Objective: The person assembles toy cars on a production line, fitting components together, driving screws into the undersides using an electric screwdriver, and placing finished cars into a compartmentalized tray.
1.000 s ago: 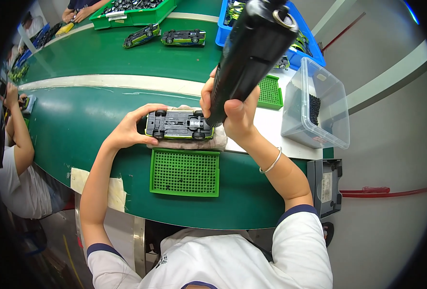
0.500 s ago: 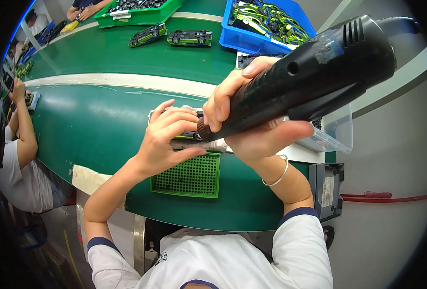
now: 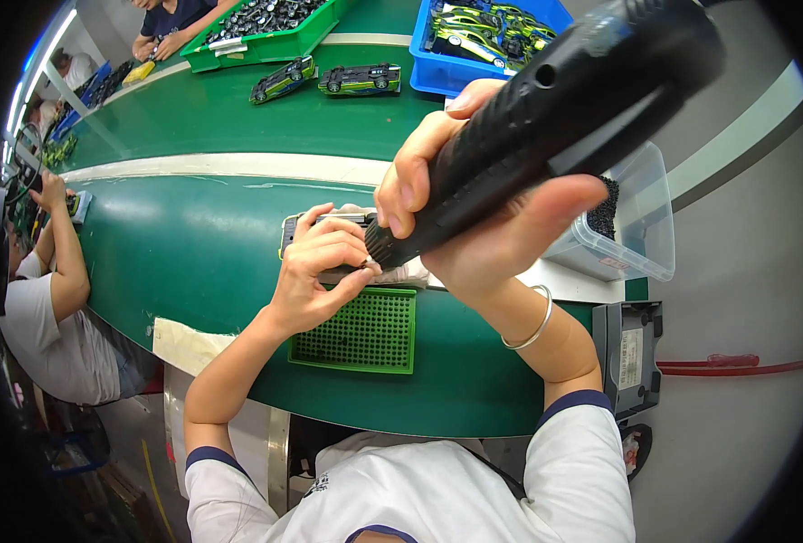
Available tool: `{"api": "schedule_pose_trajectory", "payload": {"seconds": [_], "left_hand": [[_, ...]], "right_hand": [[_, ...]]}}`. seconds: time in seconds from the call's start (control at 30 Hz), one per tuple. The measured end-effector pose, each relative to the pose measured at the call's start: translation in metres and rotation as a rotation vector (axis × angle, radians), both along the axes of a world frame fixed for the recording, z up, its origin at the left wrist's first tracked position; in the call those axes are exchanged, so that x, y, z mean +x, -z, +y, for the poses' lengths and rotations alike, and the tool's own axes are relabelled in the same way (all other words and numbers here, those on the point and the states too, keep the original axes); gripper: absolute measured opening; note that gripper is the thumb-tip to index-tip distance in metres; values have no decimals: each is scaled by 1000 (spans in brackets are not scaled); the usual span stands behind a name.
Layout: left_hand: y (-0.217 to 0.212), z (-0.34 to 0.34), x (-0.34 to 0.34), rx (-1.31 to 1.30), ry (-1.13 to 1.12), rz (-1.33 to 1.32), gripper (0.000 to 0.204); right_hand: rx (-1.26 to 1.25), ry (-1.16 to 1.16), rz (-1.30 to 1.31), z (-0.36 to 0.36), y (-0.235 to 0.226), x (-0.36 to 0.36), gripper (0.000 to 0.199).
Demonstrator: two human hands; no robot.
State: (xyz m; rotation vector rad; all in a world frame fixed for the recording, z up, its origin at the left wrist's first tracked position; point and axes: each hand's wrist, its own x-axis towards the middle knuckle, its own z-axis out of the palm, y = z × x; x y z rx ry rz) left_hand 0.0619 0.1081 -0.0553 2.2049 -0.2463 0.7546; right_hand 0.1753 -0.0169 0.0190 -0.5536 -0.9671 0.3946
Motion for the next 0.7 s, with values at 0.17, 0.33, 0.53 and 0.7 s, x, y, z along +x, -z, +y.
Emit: {"api": "schedule_pose_trajectory", "payload": {"seconds": [0.17,0.33,0.53,0.7], "left_hand": [[-2,2,-2,46,-39,-5,6],[0,5,-4,102,-58,-6,8],[1,4,-5,88,-34,8,7],[0,5,-5,100,-29,25,6]], "right_hand": [[-6,-2,-40,2,0,-6,80],[-19,-2,-69,7,4,-10,81],[-21,16,-36,8,5,-12,81],[-70,18,-98,8,4,-11,82]]}}
